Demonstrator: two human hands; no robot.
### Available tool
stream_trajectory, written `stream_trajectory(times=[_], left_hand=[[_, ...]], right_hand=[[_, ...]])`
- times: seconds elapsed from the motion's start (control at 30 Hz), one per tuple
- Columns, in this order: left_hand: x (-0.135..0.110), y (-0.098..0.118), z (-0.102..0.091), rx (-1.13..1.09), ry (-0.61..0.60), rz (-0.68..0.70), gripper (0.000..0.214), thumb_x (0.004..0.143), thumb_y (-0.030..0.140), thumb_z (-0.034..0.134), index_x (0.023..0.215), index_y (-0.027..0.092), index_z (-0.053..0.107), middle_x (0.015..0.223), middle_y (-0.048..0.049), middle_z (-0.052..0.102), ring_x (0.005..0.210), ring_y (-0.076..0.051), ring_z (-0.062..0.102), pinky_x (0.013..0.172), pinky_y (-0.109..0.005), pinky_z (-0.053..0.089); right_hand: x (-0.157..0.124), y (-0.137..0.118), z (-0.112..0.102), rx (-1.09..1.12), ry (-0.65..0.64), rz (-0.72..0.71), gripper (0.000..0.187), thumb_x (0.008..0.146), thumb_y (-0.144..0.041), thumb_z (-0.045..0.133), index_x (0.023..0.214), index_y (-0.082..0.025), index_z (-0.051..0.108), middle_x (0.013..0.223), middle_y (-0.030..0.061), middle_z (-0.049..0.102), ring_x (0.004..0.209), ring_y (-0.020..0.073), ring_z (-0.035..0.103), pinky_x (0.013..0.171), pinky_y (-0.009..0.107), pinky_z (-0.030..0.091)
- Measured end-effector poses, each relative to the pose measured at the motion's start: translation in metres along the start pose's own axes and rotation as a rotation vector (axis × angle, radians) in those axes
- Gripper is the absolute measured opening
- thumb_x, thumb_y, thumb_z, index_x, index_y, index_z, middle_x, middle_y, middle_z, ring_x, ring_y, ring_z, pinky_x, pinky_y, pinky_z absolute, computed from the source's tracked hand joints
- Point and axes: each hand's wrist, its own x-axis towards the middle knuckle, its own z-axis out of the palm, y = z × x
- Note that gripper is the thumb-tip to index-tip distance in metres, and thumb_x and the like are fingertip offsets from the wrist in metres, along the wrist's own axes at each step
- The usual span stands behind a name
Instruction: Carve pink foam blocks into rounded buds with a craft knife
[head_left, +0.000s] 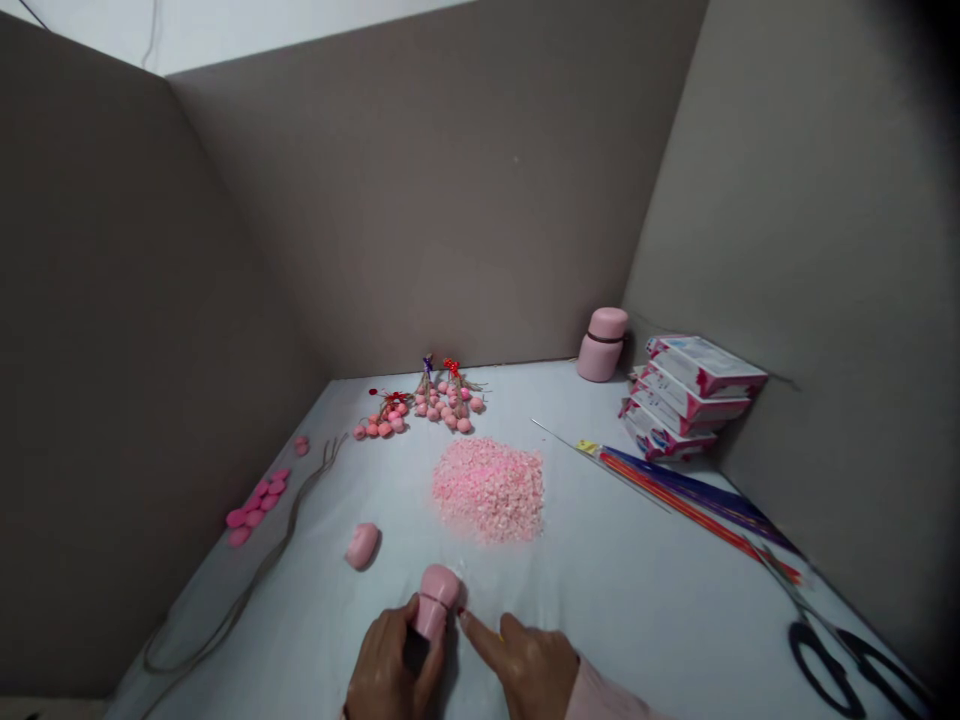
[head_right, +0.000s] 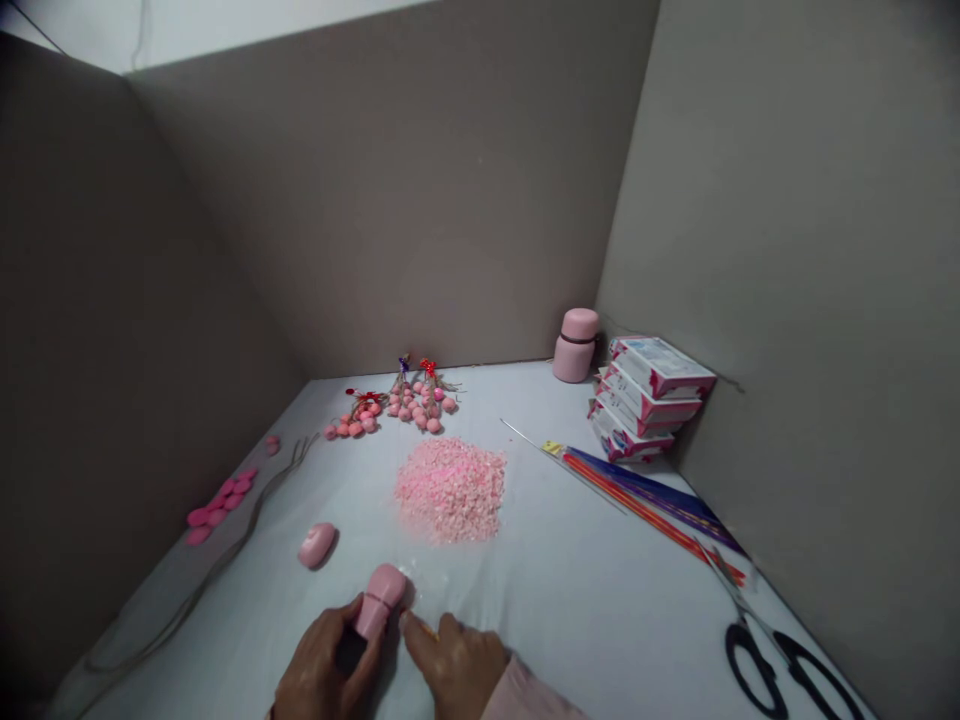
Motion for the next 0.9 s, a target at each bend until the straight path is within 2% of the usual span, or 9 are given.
stream_trajectory(times=[0.27,0.5,0.9], left_hand=[[0.003,0.005,-0.003,-0.012,-0.001,-0.031,0.027,0.084,0.045,0.048,0.086,0.02,0.058,0.069,-0.0038,0.066,0.067,-0.02,0.064,0.066,-0.033,0.047],[0.006,0.012,-0.005,-0.021,0.011,-0.082,0.028,0.081,0.047,0.05,0.082,0.02,0.06,0.066,-0.0031,0.065,0.065,-0.021,0.064,0.064,-0.032,0.046],[0.005,0.01,-0.003,0.017,0.019,-0.043,0.023,0.081,0.043,0.052,0.083,0.02,0.058,0.066,-0.0031,0.065,0.065,-0.02,0.063,0.064,-0.033,0.046]], right_hand=[[-0.005,0.005,0.001,0.029,-0.011,-0.01,0.032,0.087,-0.016,0.051,0.115,-0.032,0.052,0.058,-0.0069,0.056,0.036,0.0126,0.057,0.033,0.025,0.026],[-0.003,0.005,0.002,0.068,-0.048,-0.029,0.036,0.086,-0.014,0.049,0.118,-0.031,0.049,0.061,-0.0064,0.057,0.038,0.0134,0.057,0.034,0.026,0.03],[0.005,-0.003,0.0,0.006,-0.072,-0.041,0.032,0.086,-0.012,0.046,0.114,-0.027,0.049,0.062,-0.0042,0.057,0.04,0.0148,0.057,0.034,0.027,0.031]])
